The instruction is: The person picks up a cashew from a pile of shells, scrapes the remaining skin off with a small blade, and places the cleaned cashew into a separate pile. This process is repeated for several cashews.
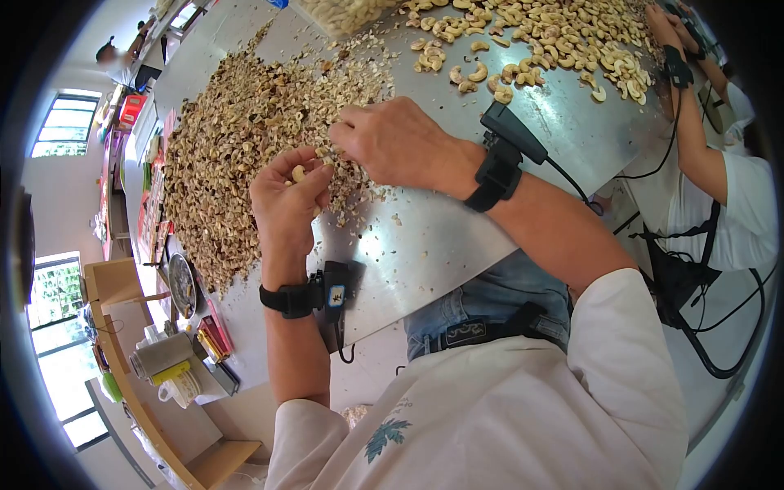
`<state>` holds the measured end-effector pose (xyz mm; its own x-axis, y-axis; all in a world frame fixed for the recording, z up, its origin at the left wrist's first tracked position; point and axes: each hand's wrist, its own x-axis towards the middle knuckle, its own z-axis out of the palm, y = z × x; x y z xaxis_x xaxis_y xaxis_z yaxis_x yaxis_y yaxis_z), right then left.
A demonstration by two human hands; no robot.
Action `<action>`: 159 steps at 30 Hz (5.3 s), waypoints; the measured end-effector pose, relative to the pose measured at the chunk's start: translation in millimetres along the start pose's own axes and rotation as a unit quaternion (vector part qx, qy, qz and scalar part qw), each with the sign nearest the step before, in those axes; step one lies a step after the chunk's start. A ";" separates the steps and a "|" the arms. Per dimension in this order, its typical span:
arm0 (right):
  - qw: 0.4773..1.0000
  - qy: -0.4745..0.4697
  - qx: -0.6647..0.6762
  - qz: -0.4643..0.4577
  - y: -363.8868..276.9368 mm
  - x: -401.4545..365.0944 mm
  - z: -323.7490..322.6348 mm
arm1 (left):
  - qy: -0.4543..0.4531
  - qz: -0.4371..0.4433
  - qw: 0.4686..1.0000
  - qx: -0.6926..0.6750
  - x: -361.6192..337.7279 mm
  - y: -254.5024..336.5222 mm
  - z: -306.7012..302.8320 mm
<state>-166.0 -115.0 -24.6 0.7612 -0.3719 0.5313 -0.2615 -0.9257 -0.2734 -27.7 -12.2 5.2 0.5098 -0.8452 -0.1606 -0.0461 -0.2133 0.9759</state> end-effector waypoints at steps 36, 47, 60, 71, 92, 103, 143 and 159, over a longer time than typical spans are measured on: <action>0.979 0.058 0.195 0.027 4.8 3.2 -6.3 | -0.085 -0.036 0.919 -0.384 7.2 -14.7 -4.7; 0.972 0.083 0.220 0.024 10.7 4.2 -7.1 | -0.085 -0.008 0.933 -0.350 5.9 -10.9 -2.8; 0.973 0.050 0.225 0.022 5.8 2.6 -8.5 | -0.078 -0.010 0.936 -0.344 4.6 -12.1 -2.0; 0.984 0.083 0.152 0.049 5.5 2.9 -6.2 | -0.075 0.012 0.949 -0.306 6.4 -12.3 -5.2; 0.976 0.059 0.199 0.066 7.8 2.7 -3.8 | -0.078 0.011 0.948 -0.309 7.5 -13.2 -4.8; 0.836 0.017 0.508 0.206 9.6 7.1 -8.3 | -0.140 -0.018 0.948 -0.284 1.9 -7.7 -1.1; 0.729 0.034 0.642 0.237 6.0 5.8 5.8 | -0.137 0.175 0.970 0.098 -10.0 -15.6 -4.5; 0.831 -0.006 0.519 0.201 7.0 5.9 -20.2 | -0.108 -0.058 0.944 -0.307 -13.2 -4.1 10.7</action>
<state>-175.4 -125.1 -7.2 0.7443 -0.6295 0.2230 0.1522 -0.1653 -0.9744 -43.4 -5.4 1.7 0.2901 -0.9283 -0.2324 0.5399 -0.0417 0.8407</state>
